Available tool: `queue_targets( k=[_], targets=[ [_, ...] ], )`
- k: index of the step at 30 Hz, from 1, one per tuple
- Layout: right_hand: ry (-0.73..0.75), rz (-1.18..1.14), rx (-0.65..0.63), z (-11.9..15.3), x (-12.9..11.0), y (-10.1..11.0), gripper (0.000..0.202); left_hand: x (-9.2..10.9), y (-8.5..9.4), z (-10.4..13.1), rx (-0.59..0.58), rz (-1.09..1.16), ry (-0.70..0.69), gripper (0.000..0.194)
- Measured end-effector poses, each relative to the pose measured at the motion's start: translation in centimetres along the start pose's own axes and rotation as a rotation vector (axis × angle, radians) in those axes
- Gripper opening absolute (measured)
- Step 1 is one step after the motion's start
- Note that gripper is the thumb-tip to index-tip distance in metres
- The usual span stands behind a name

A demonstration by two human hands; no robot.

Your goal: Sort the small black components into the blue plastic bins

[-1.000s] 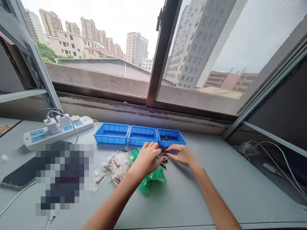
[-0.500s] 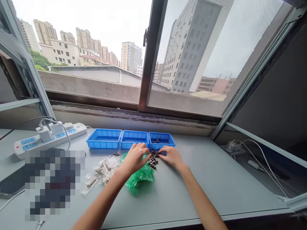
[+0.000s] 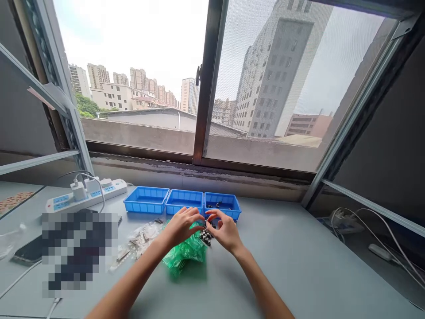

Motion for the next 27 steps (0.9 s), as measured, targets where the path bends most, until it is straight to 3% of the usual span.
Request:
queue_targets(
  k=[4, 11, 18, 22, 27],
  targets=[
    [-0.076, -0.170, 0.021, 0.3, -0.5, -0.8, 0.029, -0.3, -0.1, 0.2, 0.046, -0.018, -0.005, 0.011],
    [-0.083, -0.308, 0.096, 0.5, -0.8, -1.3, 0.032, -0.6, 1.0, 0.5, 0.161, 0.020, 0.023, 0.008],
    [-0.144, -0.473, 0.155, 0.1, -0.6, -1.8, 0.034, -1.6, 0.9, 0.5, 0.199, 0.077, 0.052, 0.011],
    [-0.152, -0.499, 0.206, -0.1, -0.7, -1.8, 0.032, -2.1, 0.3, 0.3, 0.197, 0.066, 0.041, 0.013],
    [-0.181, -0.514, 0.198, -0.3, -0.2, -1.9, 0.032, -1.2, -0.3, 0.2, 0.106, 0.022, 0.010, 0.018]
  ],
)
Point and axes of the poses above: each hand's wrist, its own z-axis away from the middle knuckle, its own y-axis out of the back of the hand, x = y × z, the point moved 4 cm from there along -z, towards the middle knuckle, and after that the axes turned 10 degrees about y, right-handed, at the moved point
